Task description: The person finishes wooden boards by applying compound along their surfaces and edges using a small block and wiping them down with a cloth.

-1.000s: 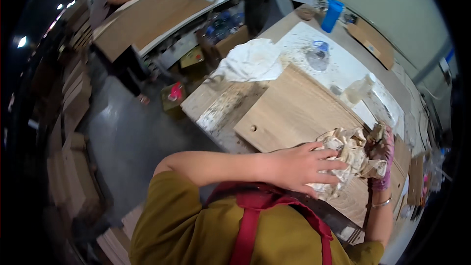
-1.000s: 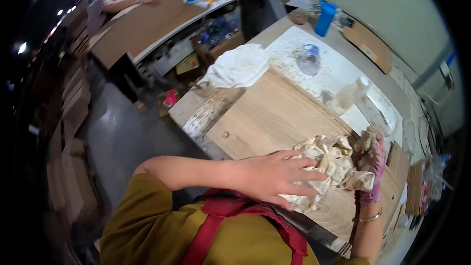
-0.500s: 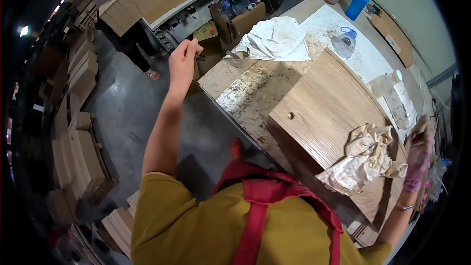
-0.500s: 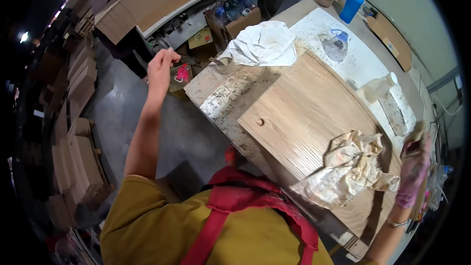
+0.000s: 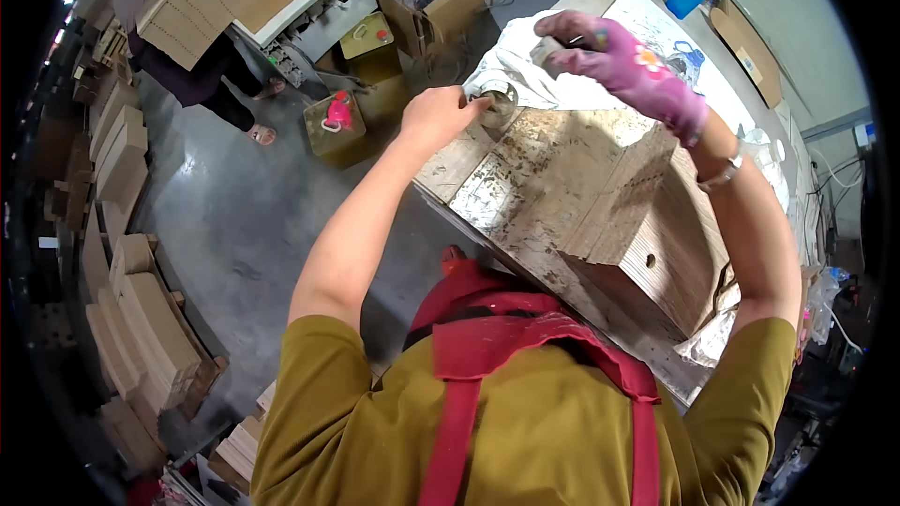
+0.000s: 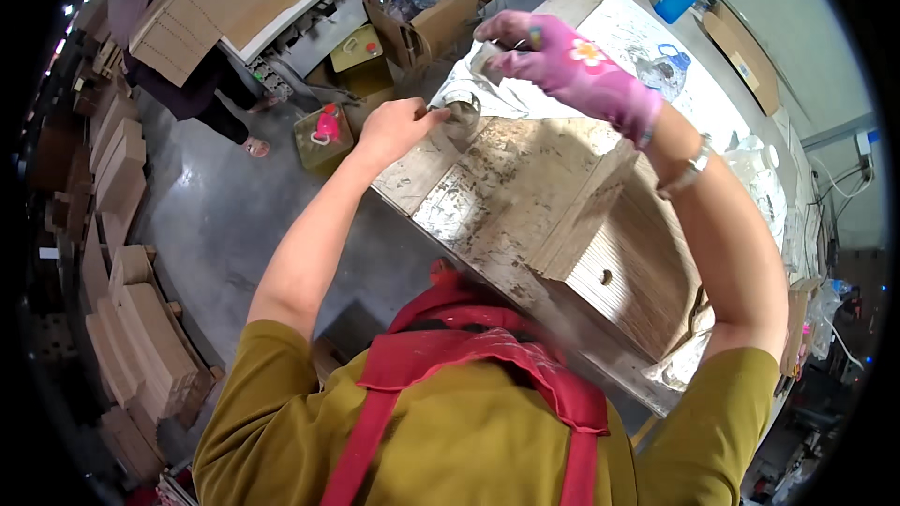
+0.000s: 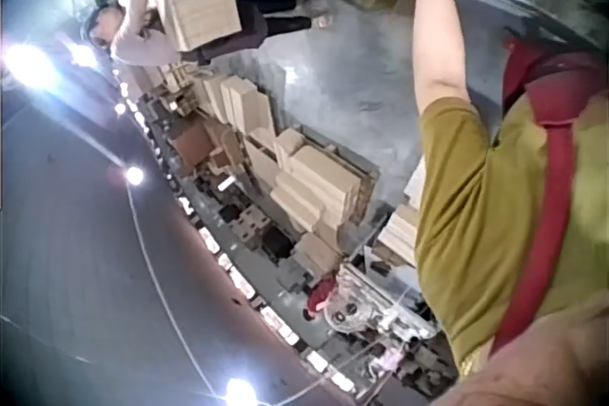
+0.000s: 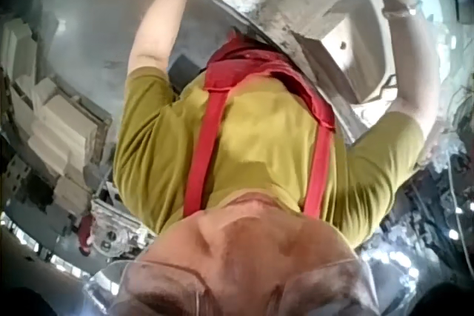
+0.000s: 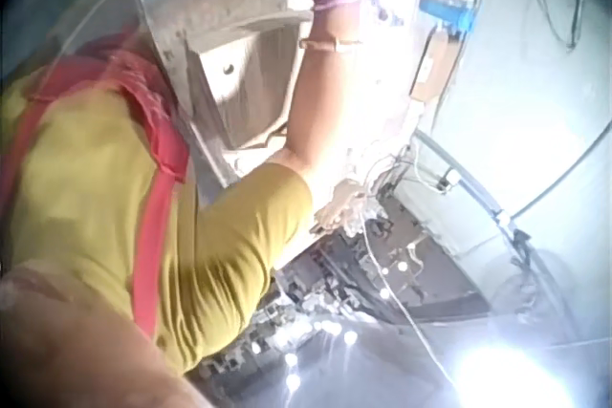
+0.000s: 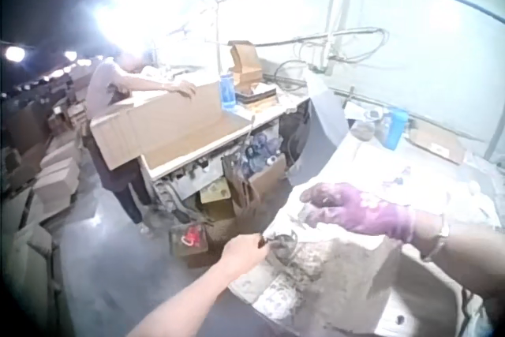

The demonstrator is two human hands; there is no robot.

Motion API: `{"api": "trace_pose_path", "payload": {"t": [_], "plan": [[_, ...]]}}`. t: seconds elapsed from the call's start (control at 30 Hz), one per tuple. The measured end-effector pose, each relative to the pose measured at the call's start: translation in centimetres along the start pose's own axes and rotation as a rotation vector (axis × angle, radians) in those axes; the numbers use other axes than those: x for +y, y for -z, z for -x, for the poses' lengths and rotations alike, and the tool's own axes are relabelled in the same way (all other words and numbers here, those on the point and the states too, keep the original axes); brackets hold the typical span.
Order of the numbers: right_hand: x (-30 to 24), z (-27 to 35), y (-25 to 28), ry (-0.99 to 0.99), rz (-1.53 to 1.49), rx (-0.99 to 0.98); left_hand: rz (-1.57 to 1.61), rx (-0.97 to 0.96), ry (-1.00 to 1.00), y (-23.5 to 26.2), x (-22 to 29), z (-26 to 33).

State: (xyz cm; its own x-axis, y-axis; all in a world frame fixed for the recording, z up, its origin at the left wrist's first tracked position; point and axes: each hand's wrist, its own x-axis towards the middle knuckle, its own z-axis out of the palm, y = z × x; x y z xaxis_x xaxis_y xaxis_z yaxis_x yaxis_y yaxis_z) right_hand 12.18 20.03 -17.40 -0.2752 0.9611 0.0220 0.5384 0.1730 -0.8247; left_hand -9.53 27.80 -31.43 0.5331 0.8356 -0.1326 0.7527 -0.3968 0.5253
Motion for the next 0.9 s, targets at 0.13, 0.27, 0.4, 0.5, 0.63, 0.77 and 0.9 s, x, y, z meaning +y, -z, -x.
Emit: {"api": "trace_pose_path", "payload": {"t": [0.13,0.27,0.4,0.5,0.63,0.77,0.9], "plan": [[3.2,-3.6,-1.4,-0.058,0.008,-0.076,0.1,0.138,-0.125,-1.6,-0.6,-0.7],[4.3,-4.8,-1.6,-0.091,-0.02,-0.099,0.112,0.18,-0.199,-1.2,-0.7,-1.1],[6.7,-5.0,-2.4,-0.123,-0.071,-0.142,0.059,0.148,-0.218,-1.0,-0.7,-1.6],[7.8,-4.2,-3.3,-0.161,0.039,-0.12,0.243,0.118,-0.102,0.3,-1.0,-1.0],[9.1,-3.8,-4.9,-0.069,0.276,-0.007,0.555,0.17,-0.05,-0.6,-4.0,-0.3],[8.1,-4.4,-5.4,-0.157,0.323,0.002,0.755,0.192,0.071,0.2,-3.7,0.6],[9.2,-4.1,-4.2,-0.221,0.161,0.039,0.834,0.207,0.085,0.4,-2.7,0.6]]}}
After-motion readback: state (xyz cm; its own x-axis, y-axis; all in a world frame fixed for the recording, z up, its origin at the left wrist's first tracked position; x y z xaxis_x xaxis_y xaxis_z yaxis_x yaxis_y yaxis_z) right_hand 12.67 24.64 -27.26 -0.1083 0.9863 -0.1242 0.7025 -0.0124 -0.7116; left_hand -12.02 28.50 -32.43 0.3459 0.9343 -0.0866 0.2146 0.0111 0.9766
